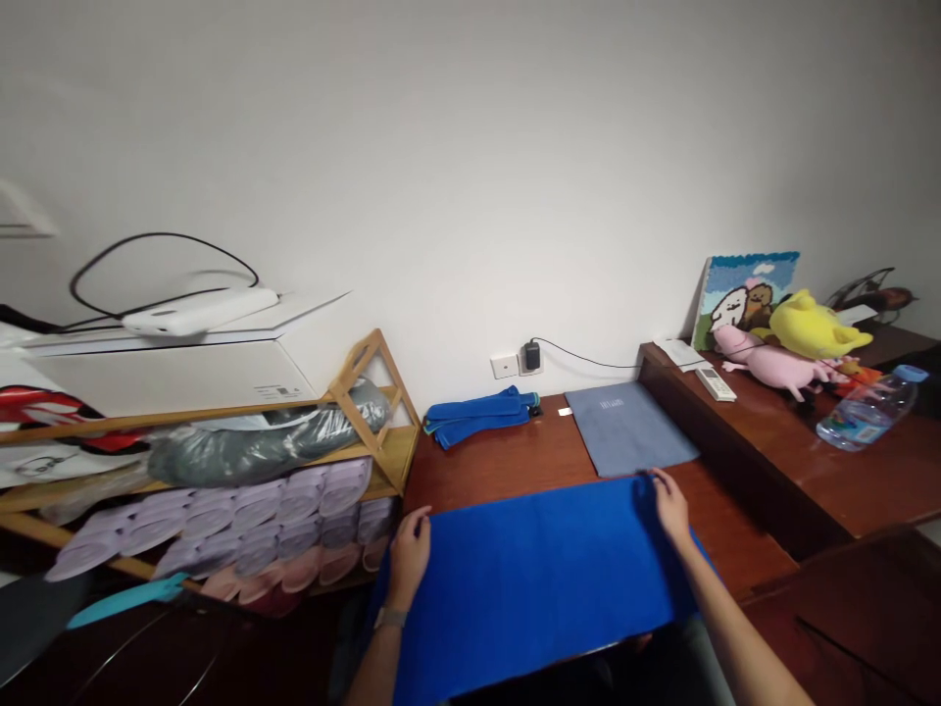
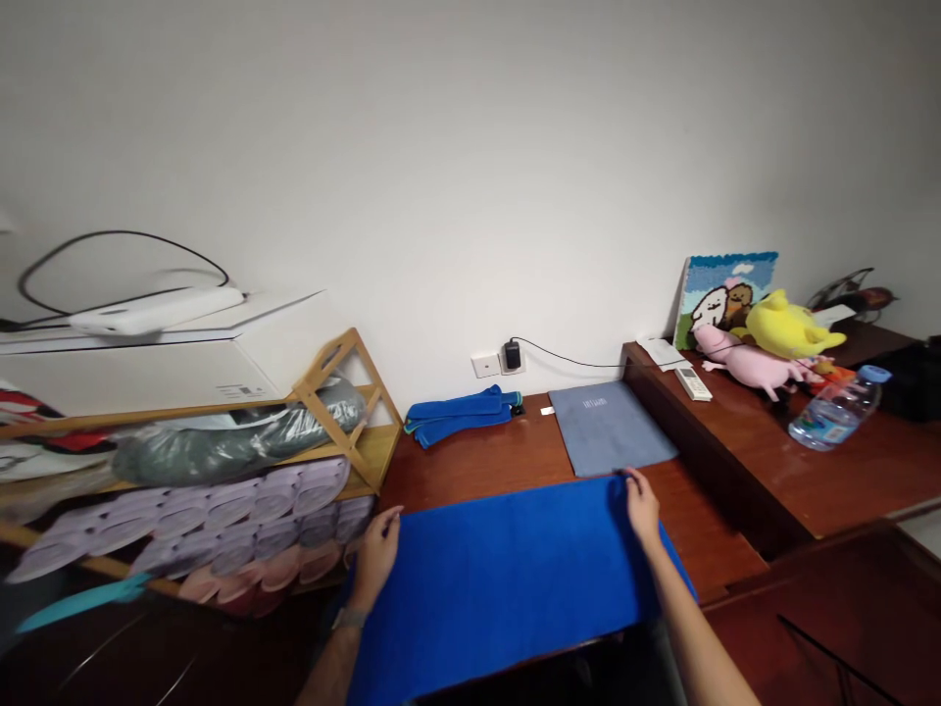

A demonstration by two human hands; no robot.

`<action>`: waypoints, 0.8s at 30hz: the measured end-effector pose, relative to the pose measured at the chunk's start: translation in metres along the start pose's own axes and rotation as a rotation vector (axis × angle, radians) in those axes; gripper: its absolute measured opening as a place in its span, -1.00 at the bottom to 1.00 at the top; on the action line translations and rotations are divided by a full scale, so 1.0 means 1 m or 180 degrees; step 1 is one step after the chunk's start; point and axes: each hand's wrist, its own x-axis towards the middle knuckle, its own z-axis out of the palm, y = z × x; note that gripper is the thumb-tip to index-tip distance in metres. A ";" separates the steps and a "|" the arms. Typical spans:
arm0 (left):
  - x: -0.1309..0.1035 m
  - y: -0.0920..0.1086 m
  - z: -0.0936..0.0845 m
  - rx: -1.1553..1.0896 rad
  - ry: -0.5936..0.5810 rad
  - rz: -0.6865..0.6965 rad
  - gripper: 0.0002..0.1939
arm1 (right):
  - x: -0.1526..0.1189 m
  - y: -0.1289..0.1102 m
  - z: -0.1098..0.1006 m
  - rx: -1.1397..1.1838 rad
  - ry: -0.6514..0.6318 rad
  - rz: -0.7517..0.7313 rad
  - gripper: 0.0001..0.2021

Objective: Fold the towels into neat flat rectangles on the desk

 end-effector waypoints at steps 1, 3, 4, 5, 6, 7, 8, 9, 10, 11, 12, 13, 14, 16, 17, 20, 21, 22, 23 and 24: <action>-0.008 0.000 0.005 0.0180 -0.0179 0.0177 -0.57 | -0.015 0.003 0.011 -0.0290 -0.0321 -0.0235 -0.55; -0.024 0.002 0.017 0.0711 -0.0620 0.0588 -0.56 | -0.042 0.008 0.031 -0.1088 -0.1226 -0.0787 -0.47; -0.030 0.003 0.023 0.1022 -0.0829 0.0759 -0.54 | -0.053 0.010 0.038 -0.1539 -0.1651 -0.1051 -0.44; -0.034 0.003 0.028 0.1302 -0.0990 0.0870 -0.52 | -0.060 0.013 0.044 -0.1947 -0.1954 -0.1240 -0.42; -0.035 0.004 0.031 0.1510 -0.1090 0.0912 -0.50 | -0.064 0.014 0.047 -0.2263 -0.2102 -0.1325 -0.41; -0.035 0.005 0.034 0.1657 -0.1159 0.0925 -0.48 | -0.063 0.015 0.048 -0.2513 -0.2140 -0.1342 -0.41; -0.033 0.006 0.034 0.1749 -0.1212 0.0933 -0.46 | -0.059 0.015 0.047 -0.2698 -0.2115 -0.1333 -0.41; -0.030 0.007 0.034 0.1797 -0.1242 0.0945 -0.45 | -0.052 0.014 0.045 -0.2824 -0.2078 -0.1326 -0.41; -0.026 0.008 0.034 0.1810 -0.1254 0.0963 -0.45 | -0.045 0.012 0.043 -0.2908 -0.2061 -0.1332 -0.41; -0.022 0.009 0.033 0.1806 -0.1256 0.0984 -0.46 | -0.037 0.009 0.040 -0.2967 -0.2065 -0.1341 -0.41; -0.019 0.012 0.032 0.1802 -0.1245 0.1005 -0.46 | -0.032 0.006 0.039 -0.3014 -0.2081 -0.1347 -0.42; -0.018 0.014 0.032 0.1809 -0.1225 0.1025 -0.46 | -0.029 0.002 0.039 -0.3054 -0.2097 -0.1349 -0.42; -0.019 0.018 0.034 0.1829 -0.1197 0.1045 -0.46 | -0.030 -0.002 0.041 -0.3086 -0.2096 -0.1351 -0.42; -0.030 0.028 0.044 0.1868 -0.1139 0.1109 -0.44 | -0.045 -0.007 0.050 -0.3093 -0.2042 -0.1411 -0.41; -0.040 0.034 0.051 0.1865 -0.1147 0.1179 -0.44 | -0.059 -0.008 0.057 -0.3053 -0.2023 -0.1497 -0.41; -0.079 0.050 0.077 0.1789 -0.1466 0.1600 -0.45 | -0.115 -0.004 0.081 -0.2847 -0.2207 -0.1869 -0.42; -0.091 0.054 0.084 0.1782 -0.1613 0.1745 -0.46 | -0.132 -0.002 0.087 -0.2820 -0.2339 -0.1946 -0.42; -0.102 0.055 0.087 0.1794 -0.1731 0.1844 -0.46 | -0.146 0.001 0.091 -0.2833 -0.2462 -0.1977 -0.41; -0.109 0.054 0.086 0.1824 -0.1797 0.1874 -0.46 | -0.155 0.003 0.091 -0.2879 -0.2542 -0.1963 -0.41; -0.113 0.050 0.081 0.1866 -0.1808 0.1832 -0.46 | -0.158 0.005 0.086 -0.2946 -0.2558 -0.1916 -0.41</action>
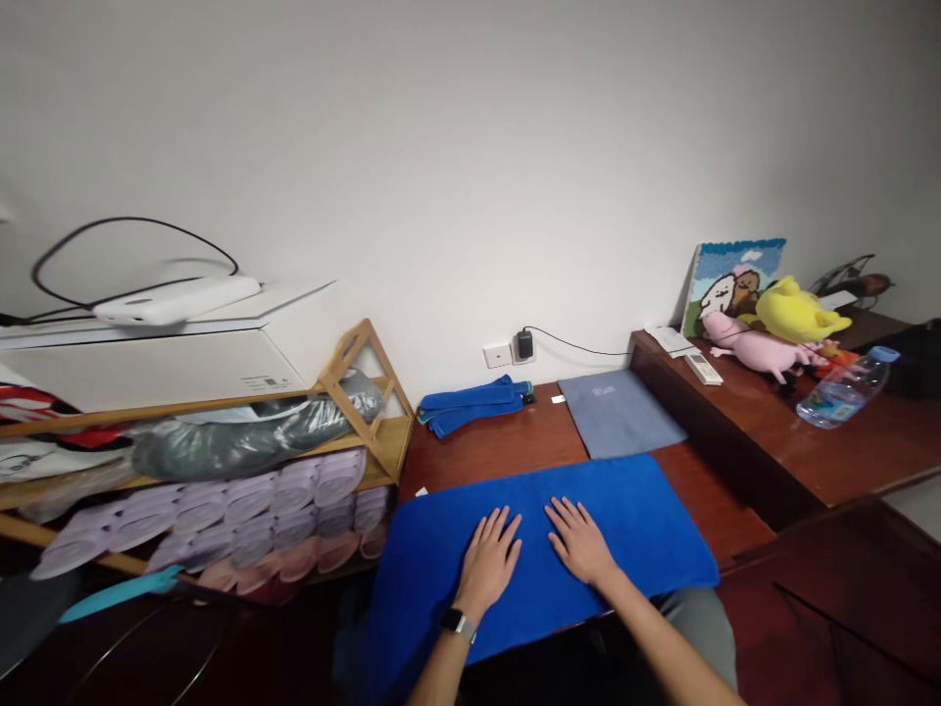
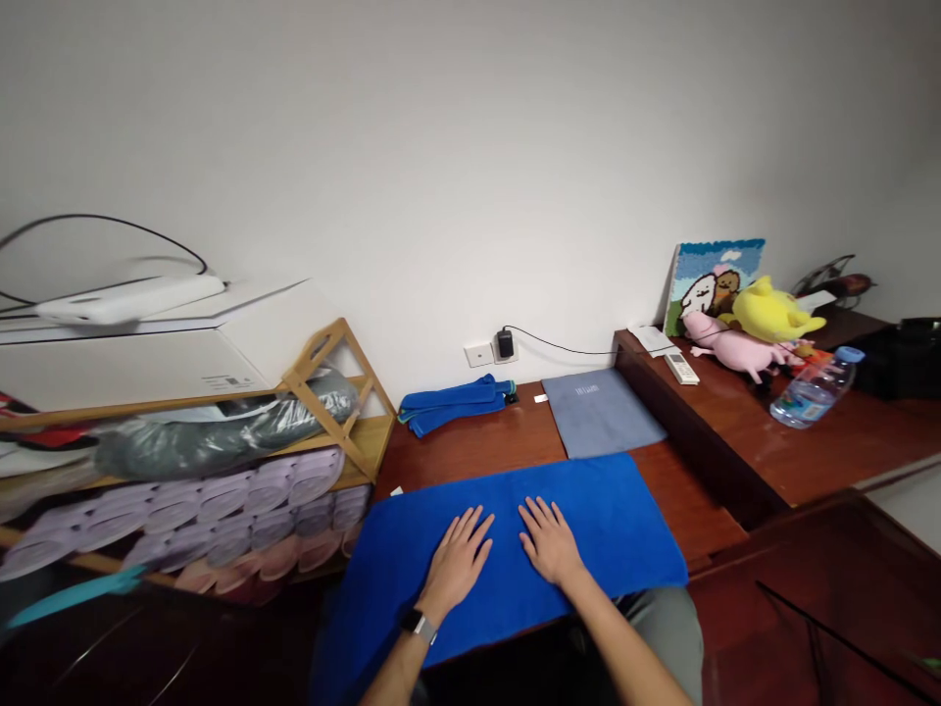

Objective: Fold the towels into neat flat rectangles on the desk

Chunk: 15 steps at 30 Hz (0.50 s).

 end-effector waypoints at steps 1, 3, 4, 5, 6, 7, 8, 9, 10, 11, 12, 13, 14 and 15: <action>-0.009 -0.007 -0.002 0.0022 -0.0012 -0.0116 -0.46 | -0.006 0.007 -0.003 -0.0040 -0.0009 0.0098 -0.42; -0.031 -0.033 -0.013 0.0082 0.0000 -0.0472 -0.44 | -0.021 0.036 -0.018 -0.0127 0.0069 0.0398 -0.44; -0.043 -0.050 -0.020 0.0117 0.0026 -0.0666 -0.43 | -0.029 0.056 -0.030 -0.0174 0.0137 0.0580 -0.44; -0.055 -0.067 -0.028 0.0152 0.0066 -0.0840 -0.41 | -0.038 0.077 -0.042 -0.0225 0.0203 0.0766 -0.44; -0.066 -0.082 -0.035 0.0166 0.0122 -0.0969 -0.38 | -0.046 0.099 -0.055 -0.0276 0.0279 0.0944 -0.44; -0.075 -0.095 -0.042 0.0158 0.0179 -0.1058 -0.36 | -0.053 0.118 -0.067 -0.0310 0.0357 0.1098 -0.43; -0.081 -0.105 -0.047 0.0128 0.0229 -0.1110 -0.35 | -0.059 0.134 -0.077 -0.0327 0.0409 0.1219 -0.41; -0.085 -0.111 -0.051 0.0078 0.0272 -0.1141 -0.33 | -0.063 0.145 -0.085 -0.0332 0.0449 0.1307 -0.40; -0.087 -0.113 -0.054 0.0021 0.0313 -0.1161 -0.33 | -0.065 0.151 -0.090 -0.0323 0.0479 0.1371 -0.40; -0.087 -0.112 -0.056 -0.0031 0.0362 -0.1171 -0.33 | -0.065 0.151 -0.092 -0.0305 0.0513 0.1413 -0.40; -0.086 -0.107 -0.056 -0.0070 0.0422 -0.1171 -0.33 | -0.065 0.144 -0.091 -0.0279 0.0562 0.1429 -0.39; -0.085 -0.099 -0.055 -0.0091 0.0493 -0.1155 -0.34 | -0.064 0.133 -0.086 -0.0238 0.0630 0.1413 -0.39; -0.084 -0.089 -0.053 -0.0094 0.0558 -0.1115 -0.36 | -0.064 0.116 -0.078 -0.0173 0.0700 0.1356 -0.39; -0.084 -0.077 -0.050 -0.0084 0.0587 -0.1049 -0.38 | -0.064 0.096 -0.068 -0.0080 0.0742 0.1250 -0.39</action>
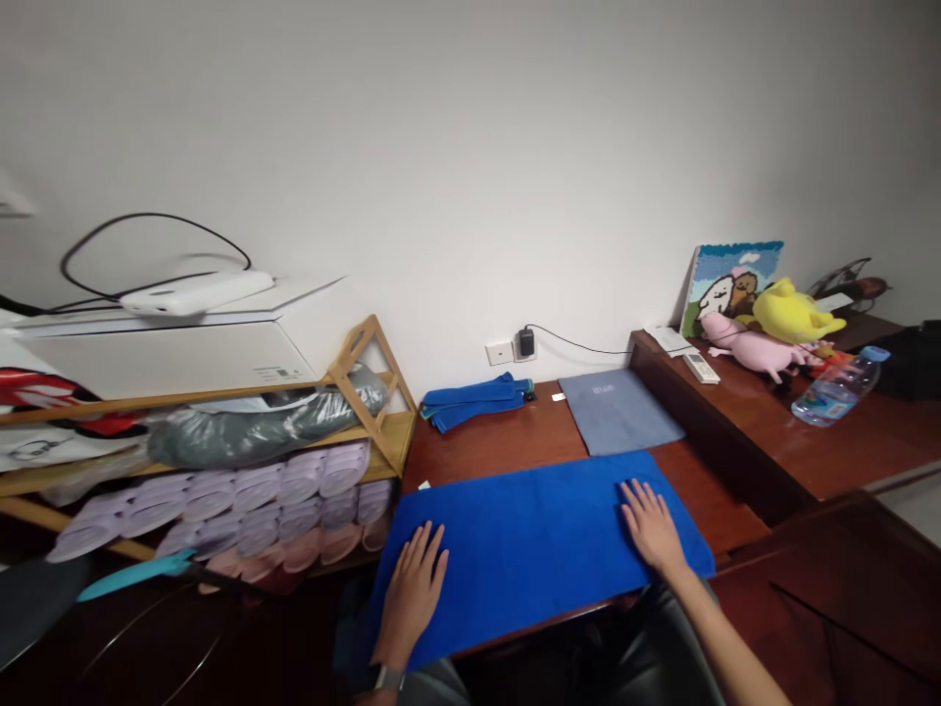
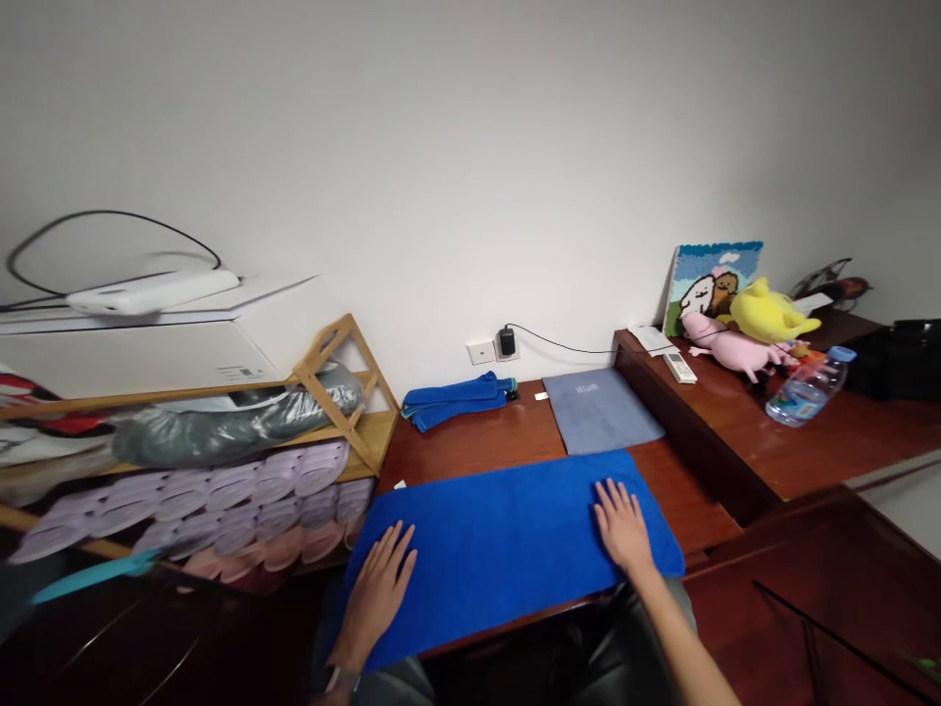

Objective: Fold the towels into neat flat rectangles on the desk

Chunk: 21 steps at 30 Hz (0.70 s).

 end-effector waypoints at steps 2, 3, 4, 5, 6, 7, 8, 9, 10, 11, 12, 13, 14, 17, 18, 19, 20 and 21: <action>-0.013 0.023 0.008 0.0027 -0.0099 0.0195 -0.42 | -0.025 -0.043 0.020 0.0275 -0.0122 -0.0314 -0.41; -0.020 0.033 0.013 0.0048 -0.0209 0.0294 -0.43 | -0.038 -0.064 0.029 0.0418 -0.0290 -0.0499 -0.44; -0.028 0.042 0.016 0.0073 -0.0329 0.0376 -0.43 | -0.049 -0.083 0.037 0.0560 -0.0493 -0.0678 -0.45; -0.034 0.047 0.019 0.0103 -0.0427 0.0421 -0.43 | -0.058 -0.098 0.042 0.0697 -0.0674 -0.0805 -0.46; -0.039 0.050 0.020 0.0142 -0.0486 0.0420 -0.43 | -0.064 -0.109 0.045 0.0829 -0.0805 -0.0874 -0.46; -0.044 0.048 0.019 0.0185 -0.0503 0.0377 -0.43 | -0.067 -0.114 0.045 0.0956 -0.0869 -0.0874 -0.47; -0.047 0.043 0.017 0.0225 -0.0485 0.0299 -0.42 | -0.066 -0.112 0.042 0.1064 -0.0859 -0.0808 -0.48; -0.049 0.034 0.013 0.0258 -0.0440 0.0199 -0.42 | -0.064 -0.104 0.038 0.1122 -0.0802 -0.0705 -0.49; -0.051 0.022 0.008 0.0284 -0.0379 0.0086 -0.42 | -0.060 -0.089 0.031 0.1116 -0.0722 -0.0583 -0.50; -0.053 0.009 0.003 0.0307 -0.0304 -0.0028 -0.40 | -0.055 -0.070 0.024 0.1052 -0.0625 -0.0447 -0.51; -0.055 -0.004 -0.002 0.0335 -0.0223 -0.0142 -0.39 | -0.050 -0.046 0.015 0.0932 -0.0522 -0.0311 -0.50; -0.057 -0.016 -0.007 0.0366 -0.0148 -0.0252 -0.37 | -0.046 -0.020 0.006 0.0787 -0.0400 -0.0161 -0.48; -0.059 -0.026 -0.010 0.0392 -0.0090 -0.0345 -0.36 | -0.043 0.006 -0.003 0.0673 -0.0265 -0.0007 -0.44; -0.065 -0.043 -0.012 0.0365 -0.0018 -0.0518 -0.32 | -0.042 0.073 -0.025 0.0550 0.0090 0.0290 -0.31; -0.066 -0.045 -0.011 0.0316 -0.0023 -0.0549 -0.31 | -0.043 0.088 -0.030 0.0556 0.0156 0.0322 -0.29; -0.067 -0.047 -0.010 0.0256 -0.0024 -0.0567 -0.31 | -0.045 0.099 -0.033 0.0560 0.0187 0.0330 -0.28; -0.067 -0.047 -0.010 0.0195 -0.0010 -0.0577 -0.32 | -0.046 0.105 -0.035 0.0546 0.0193 0.0326 -0.28; -0.067 -0.048 -0.010 0.0136 0.0022 -0.0583 -0.32 | -0.046 0.108 -0.036 0.0505 0.0187 0.0323 -0.28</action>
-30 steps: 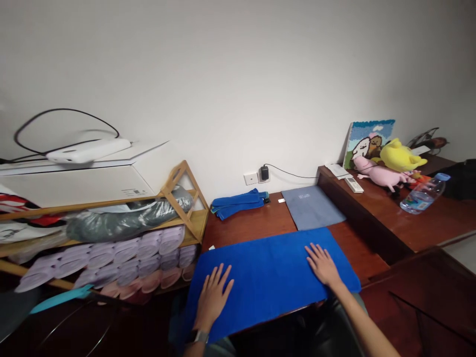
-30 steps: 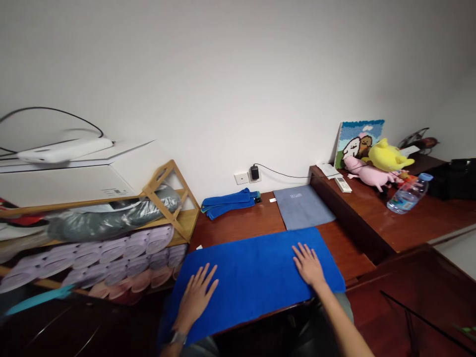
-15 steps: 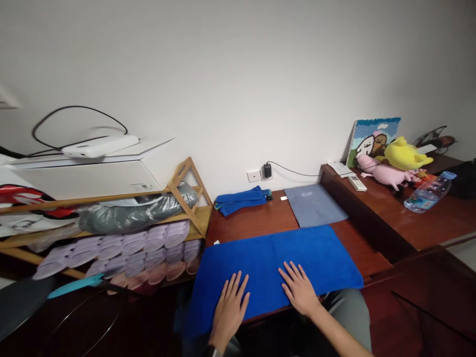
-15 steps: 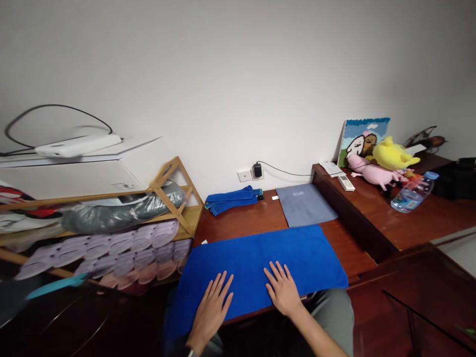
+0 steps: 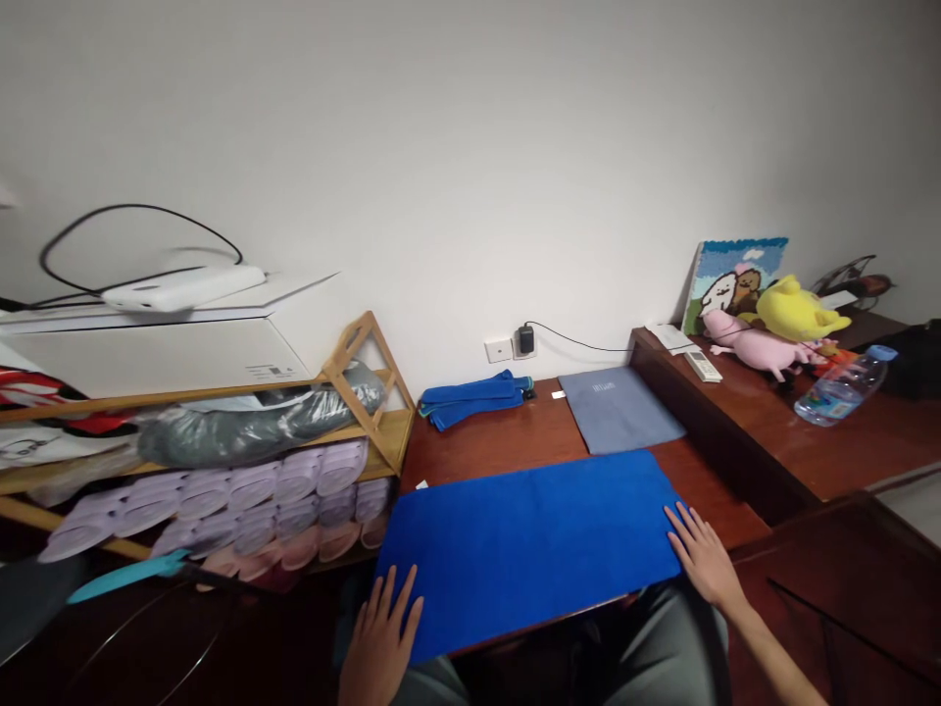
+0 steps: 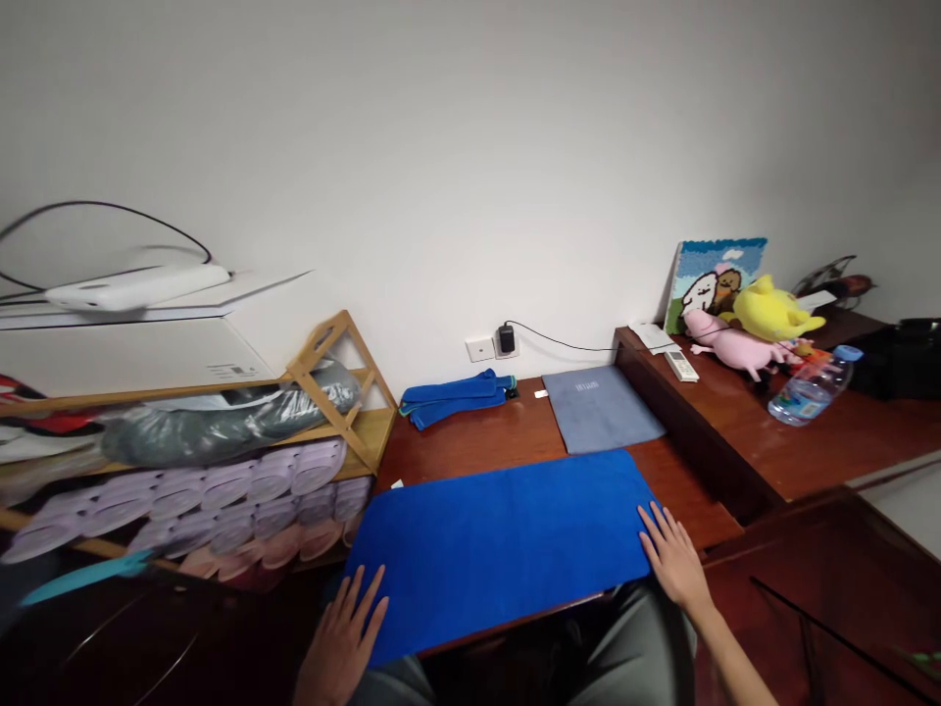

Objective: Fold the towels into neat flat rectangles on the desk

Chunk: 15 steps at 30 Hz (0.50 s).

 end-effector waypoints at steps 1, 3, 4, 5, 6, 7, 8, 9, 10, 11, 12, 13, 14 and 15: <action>0.002 0.000 -0.001 -0.0060 0.0060 -0.0002 -0.33 | 0.001 -0.001 0.001 -0.0063 0.0003 -0.0003 -0.29; 0.010 0.004 -0.004 -0.0144 0.0253 -0.0006 -0.36 | 0.005 -0.015 0.008 -0.0210 0.0002 -0.0069 -0.31; 0.017 0.009 -0.006 -0.0164 0.0341 0.0017 -0.37 | 0.009 -0.028 0.014 -0.0267 -0.0008 -0.0154 -0.32; 0.025 0.019 -0.007 -0.0176 0.0383 0.0079 -0.38 | 0.013 -0.045 0.023 -0.0302 -0.0037 -0.0271 -0.34; 0.035 0.033 -0.006 -0.0178 0.0371 0.0184 -0.39 | 0.018 -0.065 0.034 -0.0315 -0.0099 -0.0417 -0.35; 0.045 0.051 -0.004 -0.0177 0.0300 0.0335 -0.40 | 0.023 -0.089 0.047 -0.0310 -0.0187 -0.0567 -0.36; 0.056 0.074 0.000 -0.0173 0.0188 0.0512 -0.41 | 0.028 -0.115 0.063 -0.0284 -0.0306 -0.0711 -0.37; 0.066 0.099 0.007 -0.0144 0.0049 0.0679 -0.43 | 0.032 -0.142 0.080 -0.0252 -0.0453 -0.0862 -0.38; 0.075 0.126 0.016 -0.0115 -0.0087 0.0854 -0.44 | 0.036 -0.168 0.097 -0.0230 -0.0618 -0.0997 -0.38; 0.084 0.152 0.027 -0.0097 -0.0247 0.1058 -0.45 | 0.039 -0.191 0.114 -0.0222 -0.0767 -0.1098 -0.38; 0.092 0.175 0.038 -0.0082 -0.0427 0.1298 -0.46 | 0.042 -0.211 0.129 -0.0228 -0.0903 -0.1169 -0.39; 0.099 0.193 0.048 -0.0036 -0.0573 0.1475 -0.45 | 0.046 -0.225 0.141 -0.0264 -0.1019 -0.1218 -0.39; 0.106 0.205 0.057 0.0049 -0.0670 0.1523 -0.44 | 0.050 -0.232 0.149 -0.0330 -0.1098 -0.1245 -0.40; 0.112 0.210 0.064 0.0160 -0.0734 0.1502 -0.43 | 0.056 -0.233 0.153 -0.0429 -0.1138 -0.1248 -0.40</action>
